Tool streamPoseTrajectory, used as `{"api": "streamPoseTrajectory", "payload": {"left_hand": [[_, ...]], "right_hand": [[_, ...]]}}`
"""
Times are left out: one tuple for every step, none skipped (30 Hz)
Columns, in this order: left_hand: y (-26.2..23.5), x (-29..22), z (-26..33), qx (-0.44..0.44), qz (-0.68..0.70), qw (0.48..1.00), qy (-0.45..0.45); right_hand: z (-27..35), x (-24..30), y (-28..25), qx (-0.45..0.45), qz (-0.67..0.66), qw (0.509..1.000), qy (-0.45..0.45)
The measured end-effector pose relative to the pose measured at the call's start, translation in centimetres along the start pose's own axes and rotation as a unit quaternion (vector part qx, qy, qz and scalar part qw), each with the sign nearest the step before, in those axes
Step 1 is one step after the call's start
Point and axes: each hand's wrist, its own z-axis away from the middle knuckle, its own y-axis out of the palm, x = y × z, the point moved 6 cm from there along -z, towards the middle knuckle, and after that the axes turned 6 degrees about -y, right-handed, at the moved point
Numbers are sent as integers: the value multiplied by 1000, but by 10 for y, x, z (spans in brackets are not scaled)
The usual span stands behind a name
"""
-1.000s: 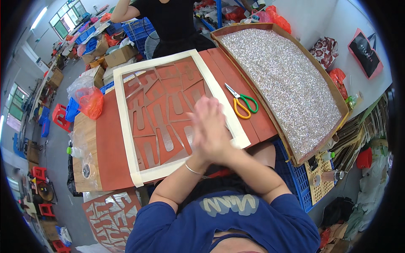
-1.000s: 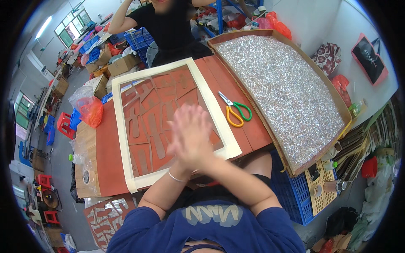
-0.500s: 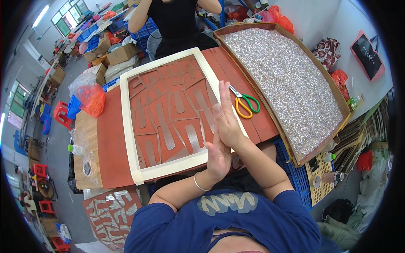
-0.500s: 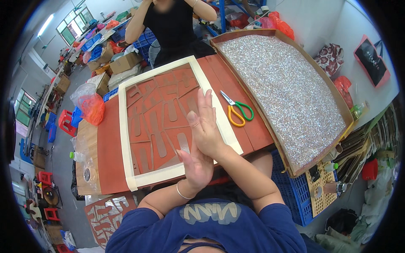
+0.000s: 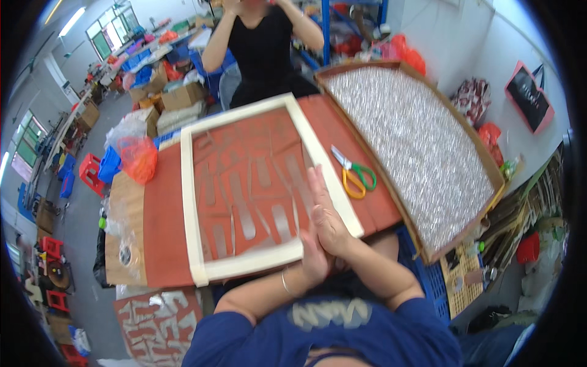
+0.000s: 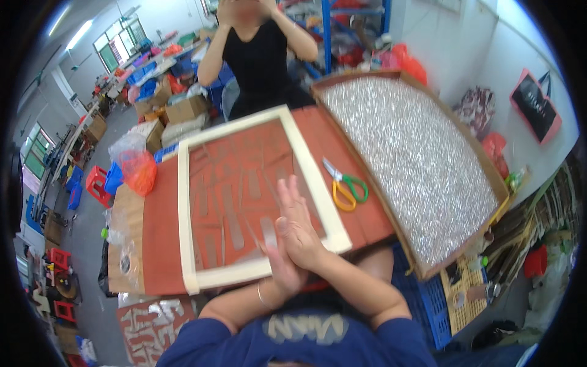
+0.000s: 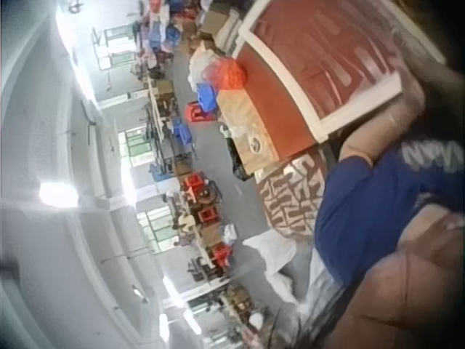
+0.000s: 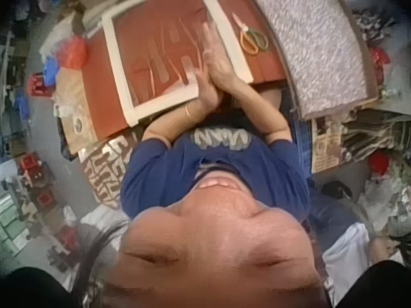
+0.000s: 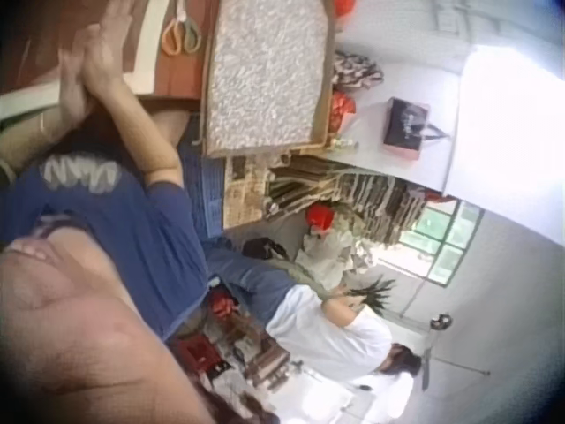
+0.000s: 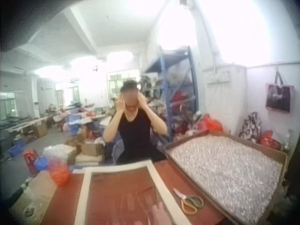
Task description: Trim excess tape or paper from a large patterned frame using scissors.
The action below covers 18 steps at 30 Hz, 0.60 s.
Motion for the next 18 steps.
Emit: {"api": "streamPoseTrajectory", "payload": {"left_hand": [[-4,-1,11,-1,-9,1000,-6],[-8,2,7,3,-19,1000,3],[-13,5,2,7,-29,999,12],[-15,12,-2,22,-34,999,9],[-16,18,-5,38,-39,999,7],[-22,21,-2,39,-51,998,7],[-21,24,-1,52,-55,997,6],[-14,24,8,24,-49,996,69],[-9,17,1,19,-76,995,56],[-6,6,-9,18,-104,994,43],[-23,-1,-15,9,-111,991,73],[-44,-1,-22,1,-111,989,98],[-53,-9,-30,-38,-115,980,160],[-50,-9,-30,-35,-113,980,160],[-44,-13,-24,-13,-167,966,199],[-36,-17,-18,11,-221,946,238],[-33,-14,-10,9,-215,941,261],[-34,-12,-2,8,-218,940,263]], "right_hand": [[2,16,13,50,24,998,-38],[9,29,33,41,-33,999,5],[11,34,34,57,7,997,-44],[15,38,30,60,54,993,-84],[10,30,14,27,45,997,-47],[-1,20,5,4,24,1000,-14],[-14,15,-13,-72,-97,992,-25],[-25,9,-19,-68,-78,995,3],[-23,5,-15,-72,-112,991,7],[-14,-1,-9,-80,-143,986,9],[1,-13,8,-33,-119,992,-5],[7,8,13,19,-80,997,-6],[13,17,16,22,-107,994,11],[18,21,20,23,-134,990,27],[24,21,20,21,-134,990,28],[29,18,19,5,-187,981,43],[35,15,17,-11,-239,969,58],[42,12,19,-9,-242,969,55]]}}
